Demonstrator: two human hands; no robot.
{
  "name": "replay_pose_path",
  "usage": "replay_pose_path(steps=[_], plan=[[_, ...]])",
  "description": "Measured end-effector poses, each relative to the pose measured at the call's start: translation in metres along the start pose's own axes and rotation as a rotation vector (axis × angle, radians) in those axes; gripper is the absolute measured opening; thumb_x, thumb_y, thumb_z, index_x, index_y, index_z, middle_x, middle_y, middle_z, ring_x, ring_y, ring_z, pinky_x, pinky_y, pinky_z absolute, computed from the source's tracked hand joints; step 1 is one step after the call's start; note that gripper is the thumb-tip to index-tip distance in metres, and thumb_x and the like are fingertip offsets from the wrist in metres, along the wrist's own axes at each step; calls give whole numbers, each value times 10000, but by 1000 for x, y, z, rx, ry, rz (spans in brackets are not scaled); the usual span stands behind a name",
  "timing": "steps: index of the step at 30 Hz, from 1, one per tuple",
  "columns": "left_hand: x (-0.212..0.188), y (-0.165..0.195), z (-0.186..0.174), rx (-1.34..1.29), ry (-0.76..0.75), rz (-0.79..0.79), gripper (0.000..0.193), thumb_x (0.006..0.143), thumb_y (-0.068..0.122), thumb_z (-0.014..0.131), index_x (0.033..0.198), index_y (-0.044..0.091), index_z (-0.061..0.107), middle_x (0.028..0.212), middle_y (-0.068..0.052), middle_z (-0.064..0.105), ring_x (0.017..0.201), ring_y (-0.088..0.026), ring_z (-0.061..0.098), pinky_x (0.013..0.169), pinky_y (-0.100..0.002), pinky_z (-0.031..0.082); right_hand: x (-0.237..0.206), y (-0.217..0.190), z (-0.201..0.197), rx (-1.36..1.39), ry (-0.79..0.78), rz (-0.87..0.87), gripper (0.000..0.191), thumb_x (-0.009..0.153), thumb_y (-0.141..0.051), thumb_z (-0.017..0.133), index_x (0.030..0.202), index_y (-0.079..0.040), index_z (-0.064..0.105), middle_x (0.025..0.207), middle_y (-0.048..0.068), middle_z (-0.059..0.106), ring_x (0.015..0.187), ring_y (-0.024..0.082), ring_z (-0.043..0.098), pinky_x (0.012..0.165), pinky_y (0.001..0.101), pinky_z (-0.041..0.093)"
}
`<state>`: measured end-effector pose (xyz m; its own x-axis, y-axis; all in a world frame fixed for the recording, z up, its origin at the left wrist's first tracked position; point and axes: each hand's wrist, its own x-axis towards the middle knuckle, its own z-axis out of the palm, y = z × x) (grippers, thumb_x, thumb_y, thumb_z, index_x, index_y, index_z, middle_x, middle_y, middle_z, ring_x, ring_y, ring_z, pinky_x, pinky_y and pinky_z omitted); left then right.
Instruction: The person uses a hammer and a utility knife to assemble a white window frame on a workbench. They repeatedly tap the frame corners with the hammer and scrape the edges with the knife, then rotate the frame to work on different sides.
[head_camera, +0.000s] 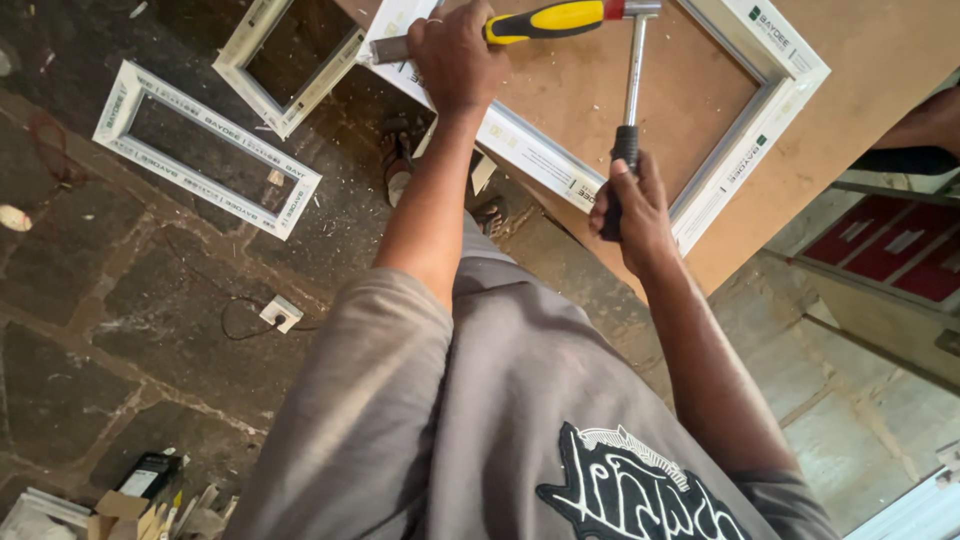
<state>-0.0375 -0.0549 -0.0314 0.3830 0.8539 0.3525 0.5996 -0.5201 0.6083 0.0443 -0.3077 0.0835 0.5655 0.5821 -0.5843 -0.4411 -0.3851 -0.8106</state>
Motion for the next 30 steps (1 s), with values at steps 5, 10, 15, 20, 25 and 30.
replay_pose_path(steps=[5,10,15,20,25,30], plan=[[-1,-1,-1,-22,26,3,142,748,139,742,813,181,623,820,14,707,893,-261,652,838,-464,381,1,-1,-2,103,50,-95,241,1109,-300,524,1212,-121,399,742,52,531,596,164,549,521,323,492],[0,1,0,3,58,19,146,735,126,742,793,184,620,812,16,698,908,-261,644,846,-459,384,1,-1,0,-8,27,7,255,1112,-291,538,1228,-105,407,736,45,522,567,158,534,489,316,454],[-2,0,-2,-20,31,-15,152,732,115,737,812,201,641,829,16,697,915,-246,644,863,-454,382,0,0,2,17,2,18,237,1094,-301,510,1229,-134,409,727,55,535,572,162,560,497,324,496],[-2,0,-2,-28,75,15,164,718,115,736,830,193,646,822,10,695,904,-259,638,866,-456,375,-1,-2,0,60,66,-52,217,1125,-295,517,1191,-126,398,765,52,529,604,156,548,524,315,483],[-1,-1,-1,-31,54,-12,154,724,113,734,801,196,630,811,14,691,893,-250,645,870,-443,380,1,-4,1,-53,-36,7,210,1131,-278,526,1162,-106,410,739,62,517,566,174,534,502,318,467],[-3,0,0,-1,109,12,137,737,121,724,806,196,633,817,7,684,889,-254,626,865,-453,376,-1,-5,0,29,-13,-26,198,1113,-275,507,1212,-132,411,736,54,523,570,169,539,500,314,465]])
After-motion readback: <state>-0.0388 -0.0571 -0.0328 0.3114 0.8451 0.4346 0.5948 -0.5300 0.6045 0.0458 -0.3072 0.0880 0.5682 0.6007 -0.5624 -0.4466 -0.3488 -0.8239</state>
